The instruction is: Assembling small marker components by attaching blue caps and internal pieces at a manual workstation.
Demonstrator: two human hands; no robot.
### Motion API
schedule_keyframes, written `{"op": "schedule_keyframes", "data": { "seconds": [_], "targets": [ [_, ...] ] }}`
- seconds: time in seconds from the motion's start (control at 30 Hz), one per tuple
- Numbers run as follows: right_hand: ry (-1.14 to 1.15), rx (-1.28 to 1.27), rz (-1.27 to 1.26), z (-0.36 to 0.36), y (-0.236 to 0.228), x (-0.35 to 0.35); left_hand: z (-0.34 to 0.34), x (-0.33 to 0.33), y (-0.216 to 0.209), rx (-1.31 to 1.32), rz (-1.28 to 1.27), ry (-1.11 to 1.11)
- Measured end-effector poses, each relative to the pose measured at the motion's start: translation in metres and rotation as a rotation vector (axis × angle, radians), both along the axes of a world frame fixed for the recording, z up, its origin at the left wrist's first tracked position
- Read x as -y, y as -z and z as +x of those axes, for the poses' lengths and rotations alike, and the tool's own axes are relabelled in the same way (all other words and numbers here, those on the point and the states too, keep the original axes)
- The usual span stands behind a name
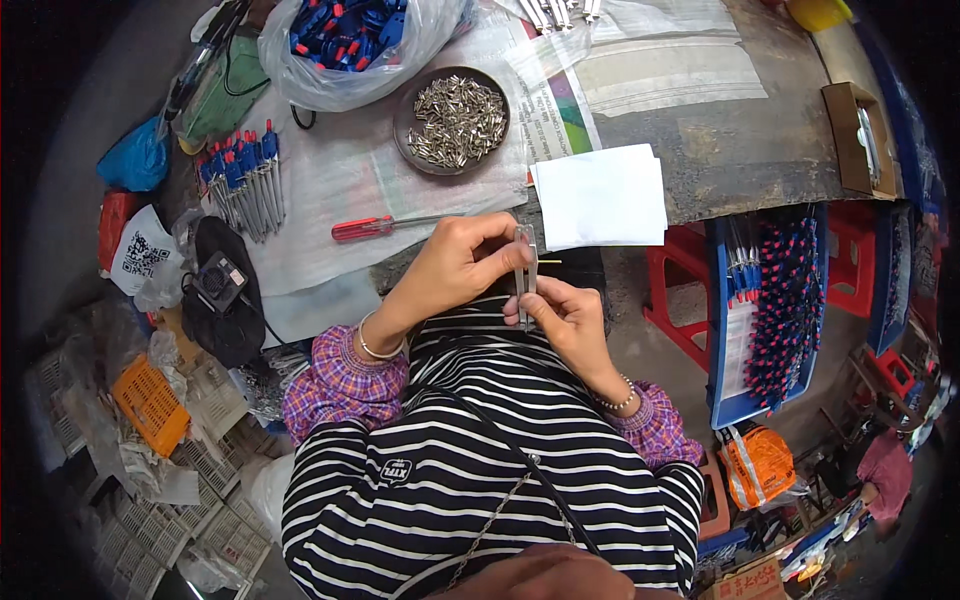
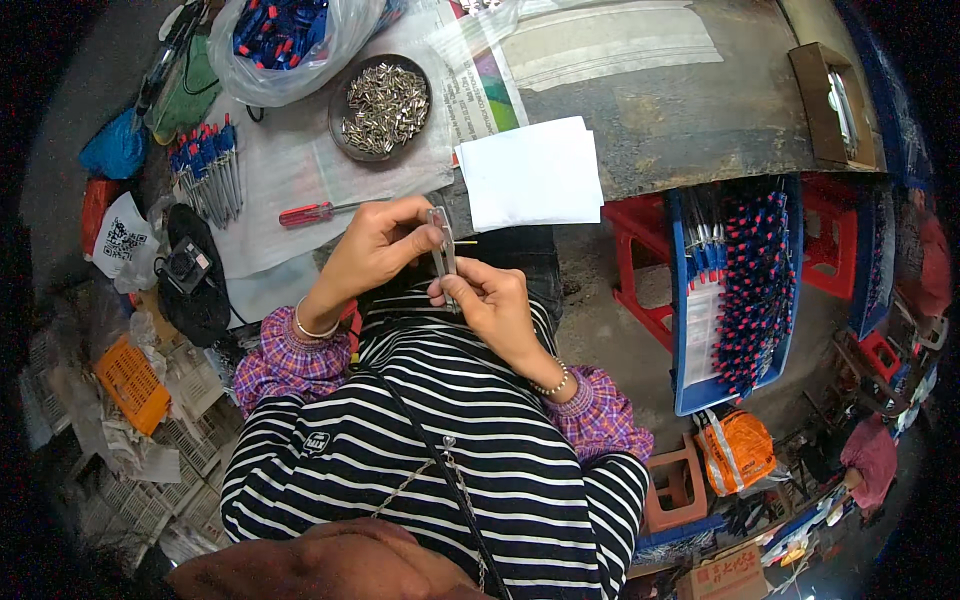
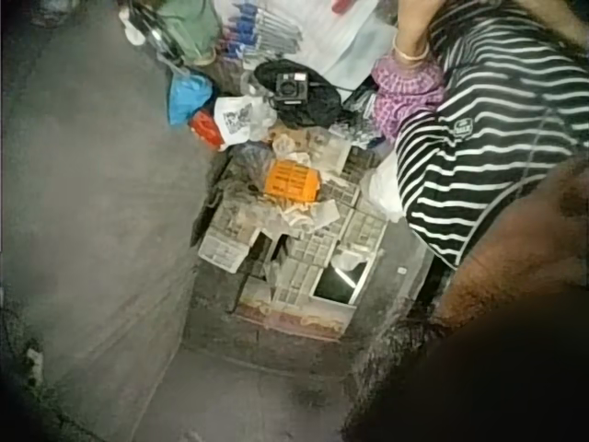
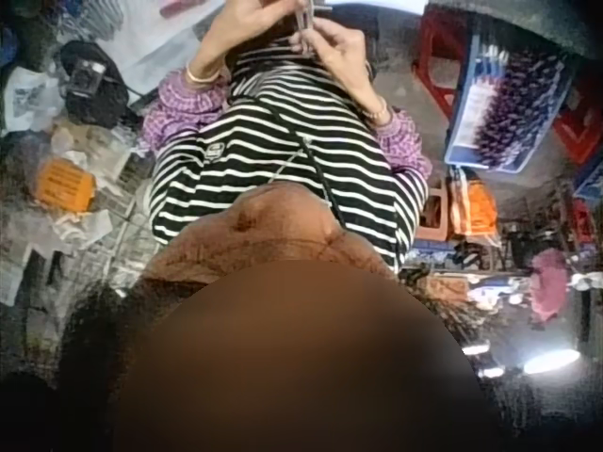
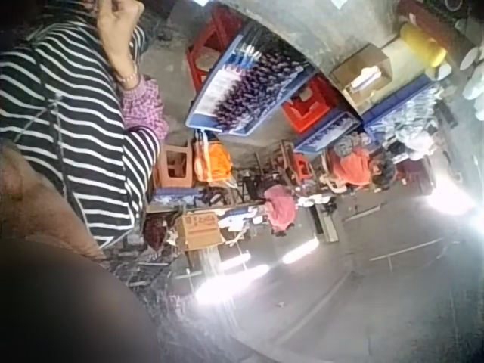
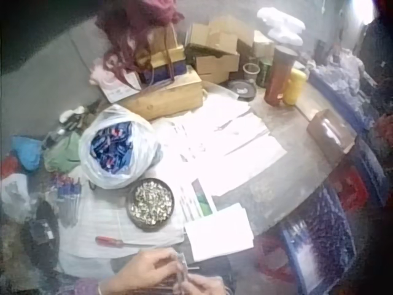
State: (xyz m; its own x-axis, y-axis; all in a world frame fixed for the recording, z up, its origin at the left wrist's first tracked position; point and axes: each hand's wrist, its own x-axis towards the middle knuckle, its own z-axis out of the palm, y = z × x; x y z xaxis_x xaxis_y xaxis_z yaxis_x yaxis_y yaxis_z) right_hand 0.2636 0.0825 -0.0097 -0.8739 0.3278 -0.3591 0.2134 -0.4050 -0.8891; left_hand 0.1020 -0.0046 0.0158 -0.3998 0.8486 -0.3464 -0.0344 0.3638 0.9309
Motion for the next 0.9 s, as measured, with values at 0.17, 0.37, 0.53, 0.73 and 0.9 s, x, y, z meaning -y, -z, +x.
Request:
{"op": "schedule_keyframes", "data": {
  "seconds": [0.17, 0.37, 0.53, 0.73, 0.9],
  "targets": [
    [-0.041, -0.007, 0.022, 0.002, 0.003, 0.000, -0.004, -0.001, -0.007, -0.196, -0.061, 0.150],
    [-0.001, -0.004, 0.021, 0.000, 0.003, 0.002, -0.005, -0.001, -0.008, -0.235, -0.054, 0.182],
    [0.009, -0.001, -0.016, 0.000, 0.002, -0.001, -0.004, 0.002, 0.003, 0.042, 0.027, 0.026],
    [-0.073, -0.035, -0.115, 0.009, 0.000, -0.007, -0.006, 0.002, -0.002, 0.096, 0.106, 0.087],
    [0.097, -0.055, -0.013, 0.014, -0.008, -0.010, 0.010, -0.008, 0.005, 0.073, 0.255, 0.069]
  ]
}}
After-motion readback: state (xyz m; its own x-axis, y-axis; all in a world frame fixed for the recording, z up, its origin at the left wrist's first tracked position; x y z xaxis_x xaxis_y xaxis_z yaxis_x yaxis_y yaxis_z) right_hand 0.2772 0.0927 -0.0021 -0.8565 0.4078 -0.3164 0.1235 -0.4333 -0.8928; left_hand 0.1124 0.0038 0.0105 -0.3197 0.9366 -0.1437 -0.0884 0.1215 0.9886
